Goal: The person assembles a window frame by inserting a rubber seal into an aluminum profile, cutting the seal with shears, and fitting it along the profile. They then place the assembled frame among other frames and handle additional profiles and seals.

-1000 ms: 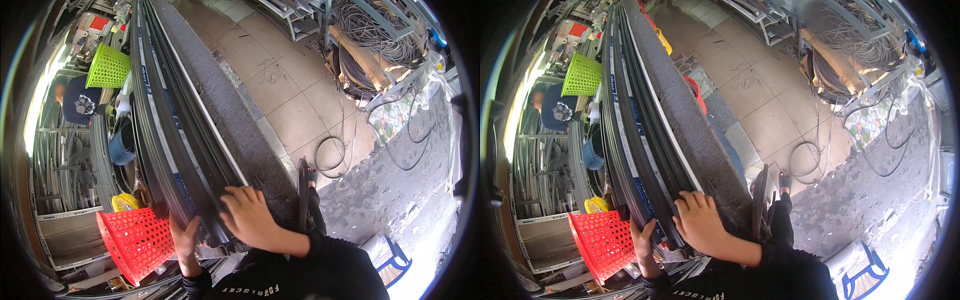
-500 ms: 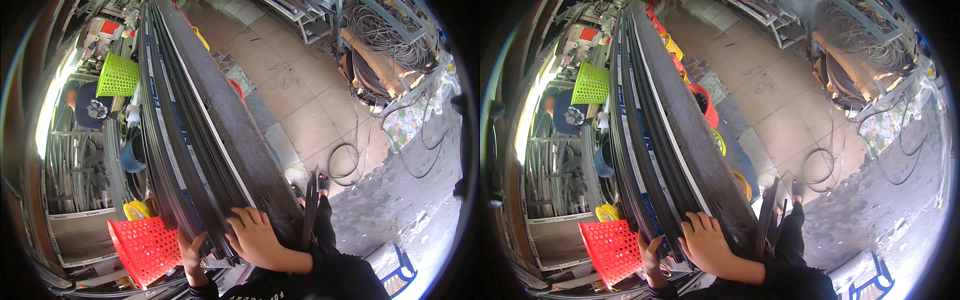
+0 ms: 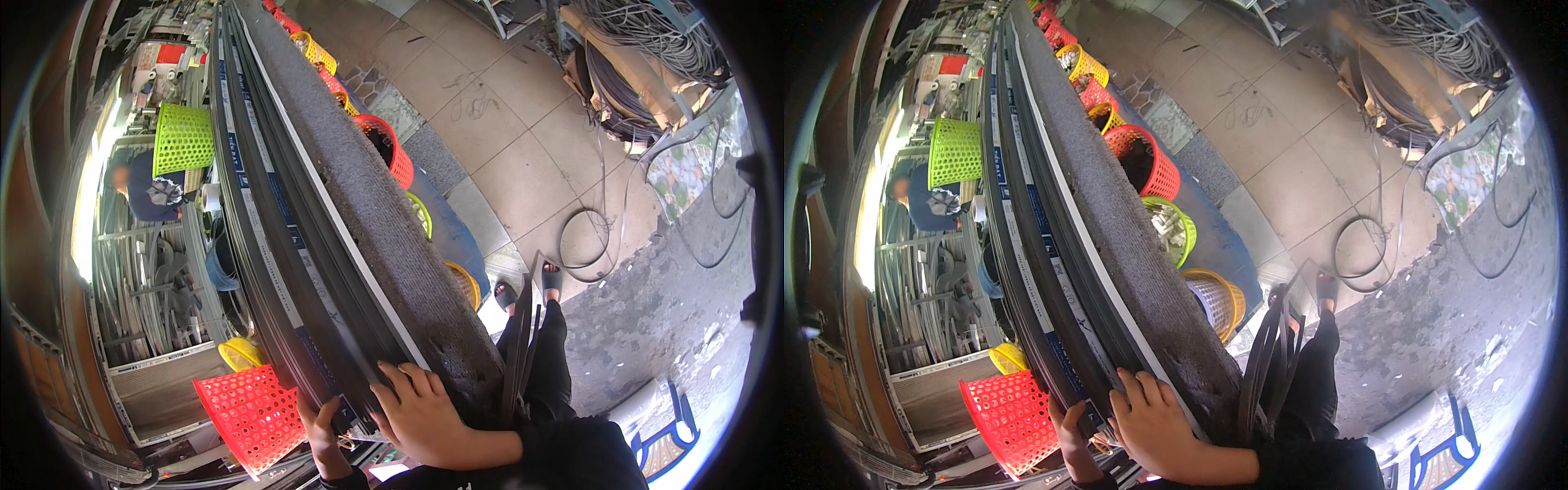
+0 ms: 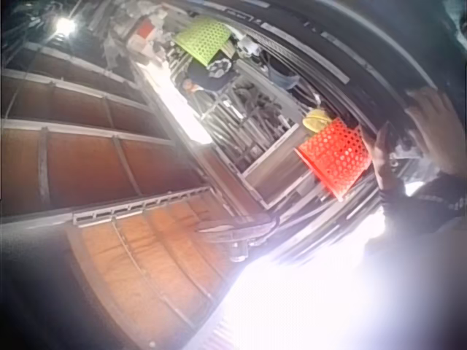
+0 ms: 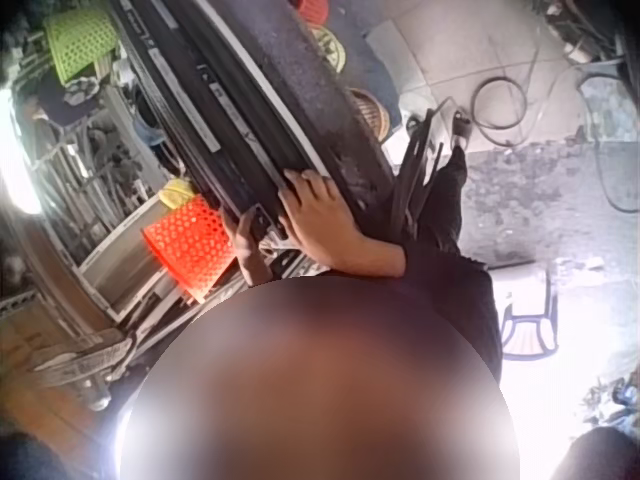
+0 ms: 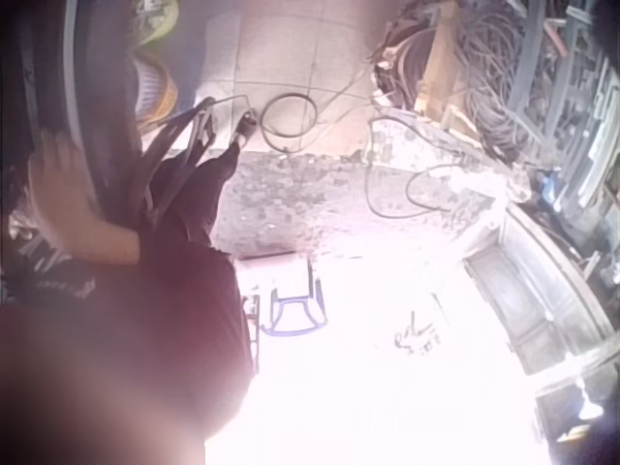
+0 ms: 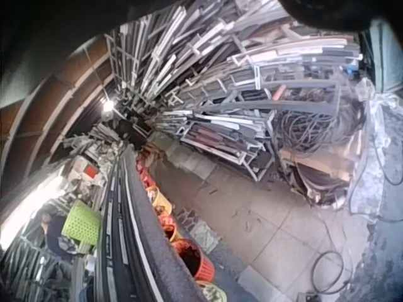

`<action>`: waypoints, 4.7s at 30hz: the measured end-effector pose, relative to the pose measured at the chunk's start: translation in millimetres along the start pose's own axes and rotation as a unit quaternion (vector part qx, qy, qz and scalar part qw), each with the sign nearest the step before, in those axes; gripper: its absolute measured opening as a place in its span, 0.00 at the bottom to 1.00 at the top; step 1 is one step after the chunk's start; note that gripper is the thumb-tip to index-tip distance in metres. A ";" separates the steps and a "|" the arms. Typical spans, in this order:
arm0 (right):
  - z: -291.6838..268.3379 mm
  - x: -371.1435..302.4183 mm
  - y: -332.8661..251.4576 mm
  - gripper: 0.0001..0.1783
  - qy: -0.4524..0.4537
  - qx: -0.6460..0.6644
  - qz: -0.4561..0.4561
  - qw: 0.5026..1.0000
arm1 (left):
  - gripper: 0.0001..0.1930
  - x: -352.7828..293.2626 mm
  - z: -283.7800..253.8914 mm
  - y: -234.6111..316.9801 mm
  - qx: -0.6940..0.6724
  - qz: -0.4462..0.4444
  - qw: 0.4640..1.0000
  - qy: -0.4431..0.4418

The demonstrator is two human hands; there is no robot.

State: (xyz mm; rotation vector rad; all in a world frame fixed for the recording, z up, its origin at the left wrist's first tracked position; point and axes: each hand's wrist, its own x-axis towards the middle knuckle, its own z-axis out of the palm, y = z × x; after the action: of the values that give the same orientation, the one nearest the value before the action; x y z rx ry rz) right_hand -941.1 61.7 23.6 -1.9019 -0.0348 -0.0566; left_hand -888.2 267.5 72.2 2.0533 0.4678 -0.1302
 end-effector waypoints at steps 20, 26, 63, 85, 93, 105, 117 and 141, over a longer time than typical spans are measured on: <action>1.9 9.2 1.9 0.52 0.070 -0.124 0.065 0.988 | 0.34 -0.6 1.9 1.9 -0.006 0.019 0.999 -0.030; 29.7 18.5 -9.0 0.53 0.054 -0.341 0.095 0.934 | 0.33 7.0 -1.3 -1.7 -0.066 0.061 0.991 -0.098; -18.9 43.8 86.2 0.15 0.152 -0.074 0.194 0.966 | 0.47 16.5 -8.6 -25.0 -0.065 0.199 0.970 -0.124; -17.4 44.8 88.0 0.12 0.181 -0.117 0.147 0.965 | 0.47 16.4 -10.8 -25.2 -0.057 0.195 0.970 -0.136; -17.8 46.0 88.8 0.13 0.174 -0.131 0.154 0.964 | 0.50 19.6 -8.2 -31.0 -0.070 0.197 0.969 -0.133; 24.6 44.7 11.5 0.09 0.216 -0.390 0.068 0.893 | 0.49 22.1 -11.1 -27.2 -0.048 0.242 0.959 -0.136; 94.6 8.5 -23.5 0.39 0.037 -0.177 -0.021 0.983 | 0.46 26.3 -25.5 -13.1 0.037 0.238 0.962 -0.128; 100.0 37.4 -42.4 0.27 0.048 0.153 -0.052 0.986 | 0.36 27.1 -56.3 10.0 -0.214 0.118 0.939 -0.244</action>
State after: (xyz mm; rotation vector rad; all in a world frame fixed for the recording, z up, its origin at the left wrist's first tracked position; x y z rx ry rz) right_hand -903.8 169.9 33.3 -1.5862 -0.0728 -0.2023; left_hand -865.0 318.7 101.2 1.5585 -0.0615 -0.3516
